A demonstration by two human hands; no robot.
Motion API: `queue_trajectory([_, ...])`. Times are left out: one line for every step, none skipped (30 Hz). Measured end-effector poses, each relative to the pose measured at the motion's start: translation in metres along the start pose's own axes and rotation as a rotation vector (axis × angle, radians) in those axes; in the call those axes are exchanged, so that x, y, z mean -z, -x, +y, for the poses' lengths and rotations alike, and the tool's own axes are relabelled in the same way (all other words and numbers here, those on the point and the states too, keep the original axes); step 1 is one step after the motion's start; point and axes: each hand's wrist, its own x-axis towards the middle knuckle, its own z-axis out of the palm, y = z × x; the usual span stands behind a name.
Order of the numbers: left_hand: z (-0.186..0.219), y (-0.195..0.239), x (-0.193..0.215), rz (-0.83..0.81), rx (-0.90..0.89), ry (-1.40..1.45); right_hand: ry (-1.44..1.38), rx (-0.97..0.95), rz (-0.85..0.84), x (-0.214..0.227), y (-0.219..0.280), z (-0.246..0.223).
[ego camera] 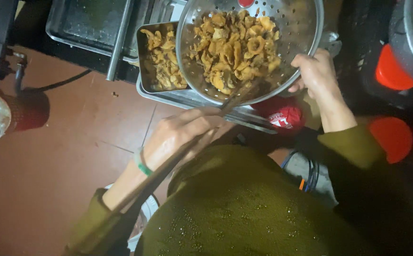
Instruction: The person uses chopsticks to transfer fried food from a metal colander into a rectangular metal tray. They then use a strainer to scoop more fried food from a wok and place it into the colander.
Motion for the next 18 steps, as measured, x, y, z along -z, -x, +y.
queue_trajectory([0.005,0.003,0.010,0.004,0.001,-0.001,0.003,0.002,-0.002,0.001,0.006,-0.007])
queue_trajectory([0.010,0.006,0.020,0.032,0.081,0.028,0.039,-0.011,-0.010,0.003,0.011,-0.015])
queue_trajectory([0.016,0.011,0.030,0.056,0.164,0.057,0.074,-0.028,-0.021,0.003,0.018,-0.019])
queue_trajectory([0.025,0.008,0.035,0.056,0.168,0.057,0.076,-0.030,-0.025,0.004,0.020,-0.021])
queue_trajectory([0.034,0.006,0.040,0.124,0.219,-0.020,0.098,-0.027,-0.027,0.005,0.022,-0.023])
queue_trajectory([0.043,0.003,0.046,0.191,0.269,-0.097,0.120,-0.024,-0.030,0.005,0.024,-0.026])
queue_trajectory([0.040,0.001,0.040,0.192,0.269,-0.099,0.119,-0.022,-0.032,0.005,0.020,-0.022])
queue_trajectory([0.038,0.000,0.034,0.191,0.169,-0.046,0.096,-0.005,-0.025,0.004,0.015,-0.018])
queue_trajectory([0.037,-0.002,0.027,0.191,0.070,0.008,0.074,0.012,-0.017,0.004,0.010,-0.014])
queue_trajectory([0.036,-0.002,0.013,0.193,0.070,0.008,0.075,0.013,-0.018,0.004,0.011,-0.014])
queue_trajectory([0.035,-0.003,0.000,0.127,0.105,0.018,0.080,0.020,-0.017,0.004,0.011,-0.015])
queue_trajectory([0.035,-0.004,-0.013,0.062,0.140,0.028,0.085,0.027,-0.015,0.004,0.011,-0.015])
queue_trajectory([0.024,-0.002,-0.026,0.064,0.139,0.027,0.086,0.029,-0.015,0.004,0.015,-0.021])
queue_trajectory([0.014,-0.001,-0.039,0.100,0.143,0.054,0.112,0.011,-0.018,0.005,0.019,-0.026])
queue_trajectory([0.003,0.001,-0.052,0.135,0.146,0.082,0.137,-0.010,-0.021,0.006,0.023,-0.031])
queue_trajectory([0.005,0.004,-0.045,0.136,0.145,0.083,0.137,-0.009,-0.019,0.007,0.023,-0.030])
queue_trajectory([0.006,0.006,-0.037,0.181,0.145,0.108,0.140,0.000,-0.024,0.008,0.024,-0.030])
queue_trajectory([0.007,0.008,-0.030,0.226,0.144,0.134,0.144,0.010,-0.029,0.008,0.023,-0.030])
